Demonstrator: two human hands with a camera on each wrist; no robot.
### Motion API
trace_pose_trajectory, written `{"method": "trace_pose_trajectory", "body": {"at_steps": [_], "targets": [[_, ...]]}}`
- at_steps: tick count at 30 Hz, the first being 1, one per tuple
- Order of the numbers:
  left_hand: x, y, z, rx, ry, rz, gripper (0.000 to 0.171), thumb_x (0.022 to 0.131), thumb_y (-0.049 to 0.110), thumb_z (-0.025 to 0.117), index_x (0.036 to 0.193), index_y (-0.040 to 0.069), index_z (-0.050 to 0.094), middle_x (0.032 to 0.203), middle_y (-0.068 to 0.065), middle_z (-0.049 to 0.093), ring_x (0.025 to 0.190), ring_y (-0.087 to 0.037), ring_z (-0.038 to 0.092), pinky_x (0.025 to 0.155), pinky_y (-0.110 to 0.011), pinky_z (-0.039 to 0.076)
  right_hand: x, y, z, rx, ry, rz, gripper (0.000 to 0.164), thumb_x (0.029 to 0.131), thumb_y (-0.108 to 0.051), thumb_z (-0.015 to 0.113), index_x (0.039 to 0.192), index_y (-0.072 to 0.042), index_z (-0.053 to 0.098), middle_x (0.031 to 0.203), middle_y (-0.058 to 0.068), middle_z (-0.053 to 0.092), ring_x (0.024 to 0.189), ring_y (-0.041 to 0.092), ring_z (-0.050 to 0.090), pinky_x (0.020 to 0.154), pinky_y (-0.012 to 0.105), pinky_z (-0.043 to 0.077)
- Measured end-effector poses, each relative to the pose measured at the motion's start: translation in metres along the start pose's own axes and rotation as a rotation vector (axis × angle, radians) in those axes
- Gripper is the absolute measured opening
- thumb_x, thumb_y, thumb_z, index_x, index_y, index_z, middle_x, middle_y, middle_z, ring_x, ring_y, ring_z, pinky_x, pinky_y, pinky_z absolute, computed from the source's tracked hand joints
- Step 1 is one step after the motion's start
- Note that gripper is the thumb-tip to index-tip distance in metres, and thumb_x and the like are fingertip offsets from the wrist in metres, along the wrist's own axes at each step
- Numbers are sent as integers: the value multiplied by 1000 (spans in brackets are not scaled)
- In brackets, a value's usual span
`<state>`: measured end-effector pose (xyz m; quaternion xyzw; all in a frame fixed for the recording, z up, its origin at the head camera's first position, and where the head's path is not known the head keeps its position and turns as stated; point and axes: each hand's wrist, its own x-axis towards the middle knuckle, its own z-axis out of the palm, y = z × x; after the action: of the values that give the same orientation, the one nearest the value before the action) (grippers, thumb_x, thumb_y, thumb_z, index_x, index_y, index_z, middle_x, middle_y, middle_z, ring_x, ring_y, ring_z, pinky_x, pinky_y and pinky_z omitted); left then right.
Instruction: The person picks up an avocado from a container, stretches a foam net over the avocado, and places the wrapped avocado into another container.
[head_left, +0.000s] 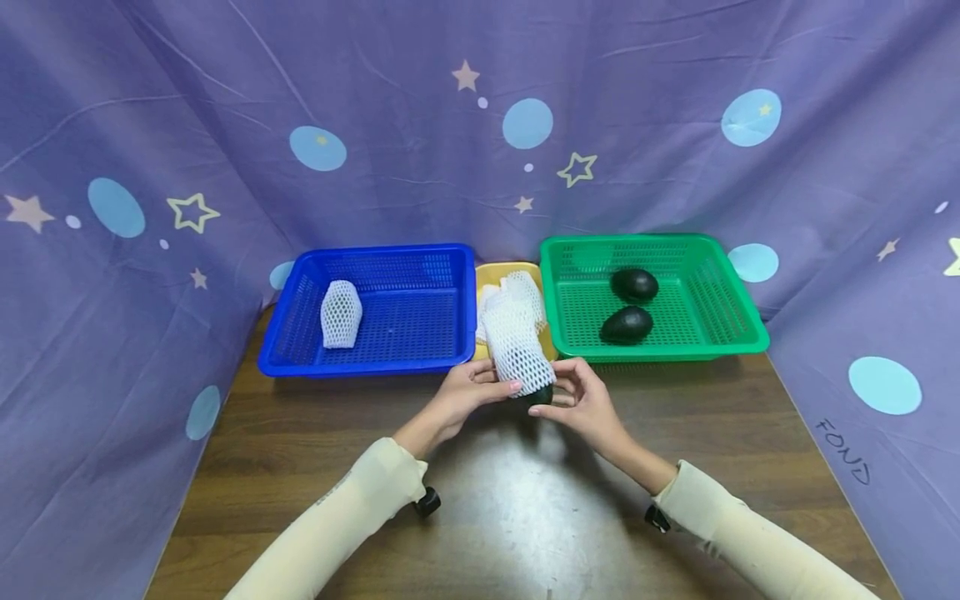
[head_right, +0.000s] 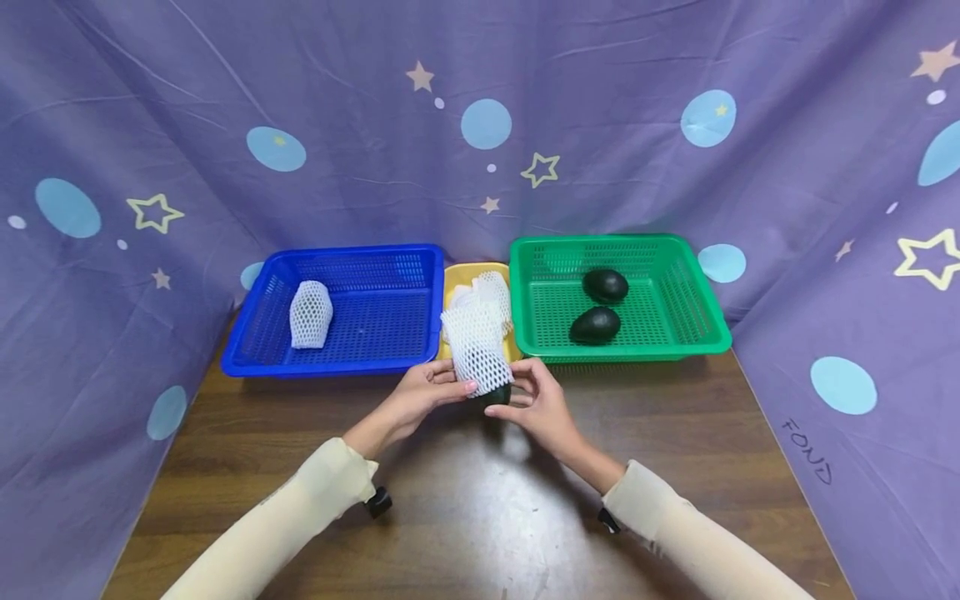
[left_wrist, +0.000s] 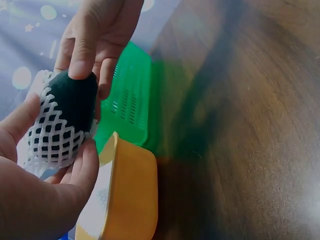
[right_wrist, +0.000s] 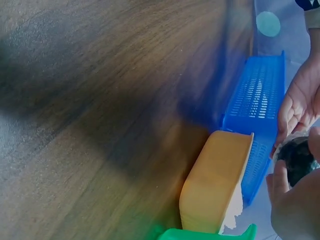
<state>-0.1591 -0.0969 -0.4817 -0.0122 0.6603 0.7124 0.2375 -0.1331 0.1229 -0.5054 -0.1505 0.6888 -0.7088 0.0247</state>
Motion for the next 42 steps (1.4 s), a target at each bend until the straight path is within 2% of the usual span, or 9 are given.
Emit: {"method": "trace_pose_trajectory", "body": {"at_steps": [6,8,11,15,19,30,33,39,42], "targets": [[1,0,-7,91,46,2,59,84,14,83,136,-1,60,126,-17,71,106,-16,71,99,-33,56,2,1,-3,-310,-78,-99,93,71,4,88,151,-6,41,132,24,63,114,28,68,87,37,62],[1,2,-9,107,50,5,57,85,13,81,136,-2,60,127,-18,70,106,-16,70,99,-34,56,3,0,-5,-407,-107,-155,91,73,1,89,151,-7,43,134,22,63,116,35,67,87,42,62],[1,5,-11,68,54,7,57,89,9,76,139,-5,55,131,-23,66,104,-17,70,98,-37,58,5,0,-6,-461,-114,-217,88,73,0,88,150,-6,46,135,21,63,116,35,67,86,47,62],[1,5,-10,1,43,-5,60,93,7,72,145,-7,46,137,-27,61,105,-17,69,101,-37,57,6,2,-1,-467,-68,-267,88,71,0,90,148,-4,47,132,21,65,114,34,68,84,48,62],[0,4,-8,6,46,-3,61,93,8,72,146,-7,46,137,-27,62,108,-18,69,101,-37,57,5,5,7,-466,-1,-286,88,68,0,91,146,-2,49,128,22,66,110,35,69,83,46,63],[-4,0,-1,8,78,17,61,89,10,77,142,-6,49,128,-25,67,105,-17,70,101,-37,57,4,6,20,-397,103,-218,81,70,1,90,142,-1,52,127,21,66,106,36,69,84,37,63],[-3,1,0,-45,88,27,58,90,12,75,138,-5,47,124,-22,69,101,-15,69,101,-40,56,4,7,20,-354,102,-212,80,71,5,88,142,1,50,126,24,65,103,36,70,82,38,63],[0,3,-2,-228,39,79,24,100,17,52,118,2,47,101,-3,68,89,-11,68,90,-31,57,4,3,22,-262,73,-190,76,74,8,85,142,5,50,120,28,67,101,39,70,82,44,63],[0,5,-3,-284,17,82,27,99,15,50,122,1,45,102,-4,67,91,-13,68,90,-31,56,5,-1,22,-284,67,-177,75,74,5,86,141,2,52,117,26,70,101,38,71,82,43,63]]}}
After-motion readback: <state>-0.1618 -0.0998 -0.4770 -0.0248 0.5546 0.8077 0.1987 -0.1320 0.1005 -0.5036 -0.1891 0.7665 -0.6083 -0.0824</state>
